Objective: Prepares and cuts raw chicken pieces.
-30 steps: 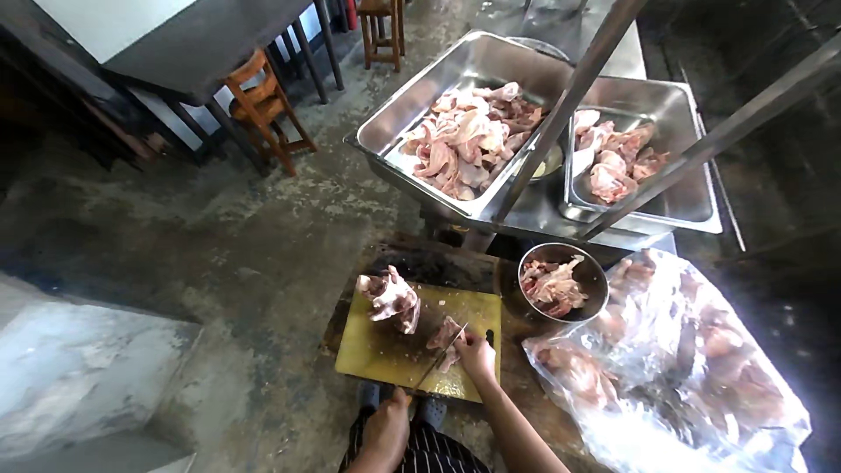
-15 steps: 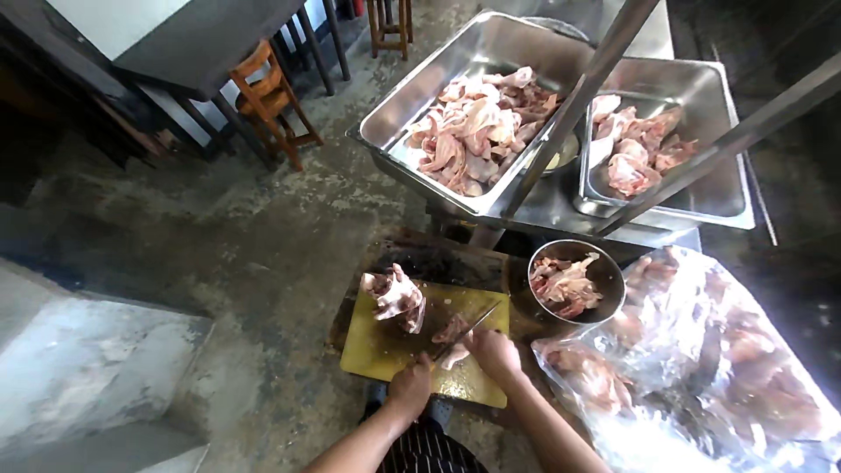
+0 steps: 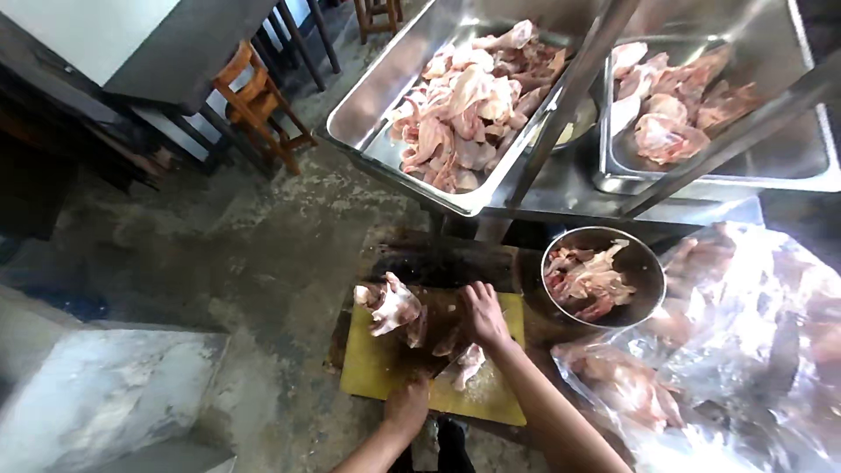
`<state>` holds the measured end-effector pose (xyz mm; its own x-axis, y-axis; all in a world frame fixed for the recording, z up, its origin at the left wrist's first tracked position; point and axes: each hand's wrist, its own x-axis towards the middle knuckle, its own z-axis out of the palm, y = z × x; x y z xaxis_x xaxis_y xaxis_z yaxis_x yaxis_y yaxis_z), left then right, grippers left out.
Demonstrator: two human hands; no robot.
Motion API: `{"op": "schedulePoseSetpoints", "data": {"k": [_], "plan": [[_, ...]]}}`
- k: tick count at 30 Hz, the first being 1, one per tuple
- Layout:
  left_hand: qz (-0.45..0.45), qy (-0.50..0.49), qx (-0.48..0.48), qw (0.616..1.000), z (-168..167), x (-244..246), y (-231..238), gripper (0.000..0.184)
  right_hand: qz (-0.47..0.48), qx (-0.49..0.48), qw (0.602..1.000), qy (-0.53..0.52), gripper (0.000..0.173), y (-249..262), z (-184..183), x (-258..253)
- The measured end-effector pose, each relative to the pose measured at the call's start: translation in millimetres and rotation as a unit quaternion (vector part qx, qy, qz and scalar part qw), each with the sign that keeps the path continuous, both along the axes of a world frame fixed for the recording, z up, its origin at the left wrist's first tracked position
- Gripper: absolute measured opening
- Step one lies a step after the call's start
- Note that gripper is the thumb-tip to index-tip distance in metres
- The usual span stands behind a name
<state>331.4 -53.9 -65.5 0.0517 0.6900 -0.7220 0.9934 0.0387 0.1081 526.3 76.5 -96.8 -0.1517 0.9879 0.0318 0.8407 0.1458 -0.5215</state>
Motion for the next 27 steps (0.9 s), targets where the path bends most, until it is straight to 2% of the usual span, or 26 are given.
{"op": "schedulePoseSetpoints", "data": {"k": [2,4,6,9,11,14,17,19,21,22,23,24,27], "plan": [[0.006,-0.012,-0.031,0.999,4,-1,3,0.045,-0.125,-0.024,0.992,0.02,0.026,-29,24,8],[0.023,-0.027,-0.044,0.998,7,-1,2,0.046,-0.218,-0.142,0.964,0.048,0.04,-68,41,6],[0.035,-0.039,-0.053,0.997,14,0,4,0.049,-0.252,-0.246,0.931,0.1,0.059,-100,38,-10],[0.034,-0.051,-0.045,0.997,12,-6,-1,0.05,-0.274,-0.252,0.921,0.117,0.068,-123,16,-37],[0.038,-0.05,-0.048,0.997,13,-18,-11,0.049,-0.287,-0.247,0.92,0.104,0.066,-124,16,-44],[0.065,-0.058,-0.068,0.994,19,-61,-38,0.045,-0.317,-0.223,0.916,0.105,0.065,-122,14,-41],[0.086,-0.056,-0.113,0.988,34,-107,-54,0.048,-0.337,-0.212,0.898,0.188,0.07,-117,11,-24],[0.072,-0.057,-0.13,0.987,45,-127,-55,0.049,-0.359,-0.202,0.847,0.336,0.068,-123,1,-12],[0.049,-0.049,-0.12,0.99,57,-141,-48,0.048,-0.383,-0.186,0.749,0.507,0.061,-128,-3,-5],[0.043,-0.046,-0.112,0.992,63,-150,-45,0.048,-0.393,-0.187,0.711,0.552,0.054,-129,3,-7],[0.038,-0.046,-0.104,0.993,67,-160,-42,0.049,-0.412,-0.189,0.695,0.558,0.043,-127,11,-11],[0.036,-0.049,-0.098,0.993,72,-173,-40,0.048,-0.439,-0.185,0.706,0.524,0.035,-123,19,-18],[0.023,-0.05,-0.085,0.995,86,-216,-34,0.044,-0.478,-0.229,0.799,0.283,0.039,-97,46,-47]]}}
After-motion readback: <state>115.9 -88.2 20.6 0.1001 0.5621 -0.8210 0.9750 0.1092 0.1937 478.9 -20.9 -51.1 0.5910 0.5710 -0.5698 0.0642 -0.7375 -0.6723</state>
